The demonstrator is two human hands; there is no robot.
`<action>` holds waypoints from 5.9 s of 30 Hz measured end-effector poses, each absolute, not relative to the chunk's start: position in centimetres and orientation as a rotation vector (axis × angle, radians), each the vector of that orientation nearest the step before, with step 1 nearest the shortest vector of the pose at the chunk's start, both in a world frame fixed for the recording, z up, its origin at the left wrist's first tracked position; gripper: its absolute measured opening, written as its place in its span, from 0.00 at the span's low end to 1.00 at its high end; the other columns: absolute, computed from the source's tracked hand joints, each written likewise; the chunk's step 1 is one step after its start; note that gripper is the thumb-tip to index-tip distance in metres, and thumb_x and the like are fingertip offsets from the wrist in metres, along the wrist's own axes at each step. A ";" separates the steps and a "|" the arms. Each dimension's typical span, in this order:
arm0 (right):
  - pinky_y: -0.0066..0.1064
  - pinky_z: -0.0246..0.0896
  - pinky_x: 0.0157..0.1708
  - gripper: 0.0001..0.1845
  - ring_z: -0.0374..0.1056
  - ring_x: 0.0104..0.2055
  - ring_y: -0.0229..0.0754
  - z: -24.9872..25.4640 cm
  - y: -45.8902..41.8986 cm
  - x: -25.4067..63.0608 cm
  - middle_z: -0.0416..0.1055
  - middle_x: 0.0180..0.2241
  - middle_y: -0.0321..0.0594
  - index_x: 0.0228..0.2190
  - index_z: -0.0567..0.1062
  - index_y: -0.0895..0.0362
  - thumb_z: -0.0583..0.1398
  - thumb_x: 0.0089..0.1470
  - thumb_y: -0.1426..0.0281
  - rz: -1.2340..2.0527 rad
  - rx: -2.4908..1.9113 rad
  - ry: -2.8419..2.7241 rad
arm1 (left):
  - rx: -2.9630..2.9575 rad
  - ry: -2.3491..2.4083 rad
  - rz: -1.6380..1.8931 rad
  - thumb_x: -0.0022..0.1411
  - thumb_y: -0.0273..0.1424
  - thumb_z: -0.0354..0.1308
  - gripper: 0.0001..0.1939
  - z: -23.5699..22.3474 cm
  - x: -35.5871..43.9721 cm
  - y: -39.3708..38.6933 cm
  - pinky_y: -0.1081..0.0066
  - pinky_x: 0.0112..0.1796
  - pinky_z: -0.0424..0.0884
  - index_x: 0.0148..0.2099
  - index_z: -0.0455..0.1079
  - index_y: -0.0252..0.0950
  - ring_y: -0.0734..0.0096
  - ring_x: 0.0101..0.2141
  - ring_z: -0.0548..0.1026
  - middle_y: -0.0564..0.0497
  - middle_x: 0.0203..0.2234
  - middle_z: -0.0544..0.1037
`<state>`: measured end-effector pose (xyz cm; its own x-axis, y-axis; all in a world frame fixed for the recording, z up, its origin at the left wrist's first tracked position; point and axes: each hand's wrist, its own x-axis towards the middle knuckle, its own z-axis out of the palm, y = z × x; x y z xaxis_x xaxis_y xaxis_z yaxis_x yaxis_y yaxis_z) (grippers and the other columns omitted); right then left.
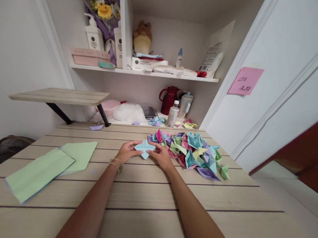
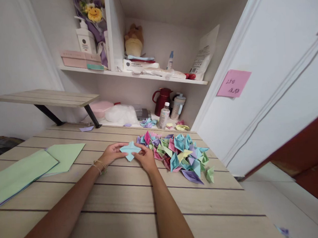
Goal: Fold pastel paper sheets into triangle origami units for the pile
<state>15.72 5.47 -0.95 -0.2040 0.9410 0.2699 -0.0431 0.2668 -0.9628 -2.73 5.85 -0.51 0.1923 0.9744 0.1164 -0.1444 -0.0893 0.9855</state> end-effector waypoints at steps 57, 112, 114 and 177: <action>0.35 0.67 0.32 0.23 0.72 0.30 0.45 -1.6 6.1 15.4 0.76 0.27 0.42 0.40 0.73 0.60 0.62 0.42 0.61 1.161 -0.874 -1.375 | 1.320 1.072 1.133 0.49 0.41 0.58 0.16 0.0 -2.5 5.8 0.74 0.22 0.66 0.31 0.70 0.31 0.77 0.16 0.69 0.51 0.19 0.75; 0.27 0.62 0.25 0.10 0.67 0.25 0.38 -1.4 5.5 14.6 0.72 0.25 0.38 0.31 0.72 0.58 0.58 0.43 0.69 0.818 -0.953 -1.475 | 1.445 1.078 1.270 0.41 0.34 0.65 0.10 -0.1 -1.9 5.6 0.67 0.38 0.69 0.27 0.73 0.33 0.67 0.30 0.75 0.49 0.26 0.78; 0.24 0.60 0.22 0.11 0.65 0.23 0.36 -1.3 5.6 14.7 0.71 0.23 0.36 0.31 0.72 0.59 0.59 0.40 0.70 0.917 -0.918 -1.437 | 1.427 1.063 1.281 0.41 0.34 0.65 0.10 -0.1 -2.0 5.6 0.68 0.37 0.69 0.26 0.73 0.32 0.68 0.29 0.75 0.49 0.25 0.78; 0.31 0.65 0.32 0.10 0.69 0.30 0.41 -1.8 5.3 13.7 0.75 0.32 0.41 0.30 0.75 0.58 0.58 0.41 0.72 0.620 -1.070 -1.417 | 1.623 1.155 1.295 0.46 0.30 0.60 0.13 -0.2 -0.4 5.2 0.63 0.41 0.70 0.37 0.75 0.35 0.60 0.37 0.75 0.48 0.34 0.79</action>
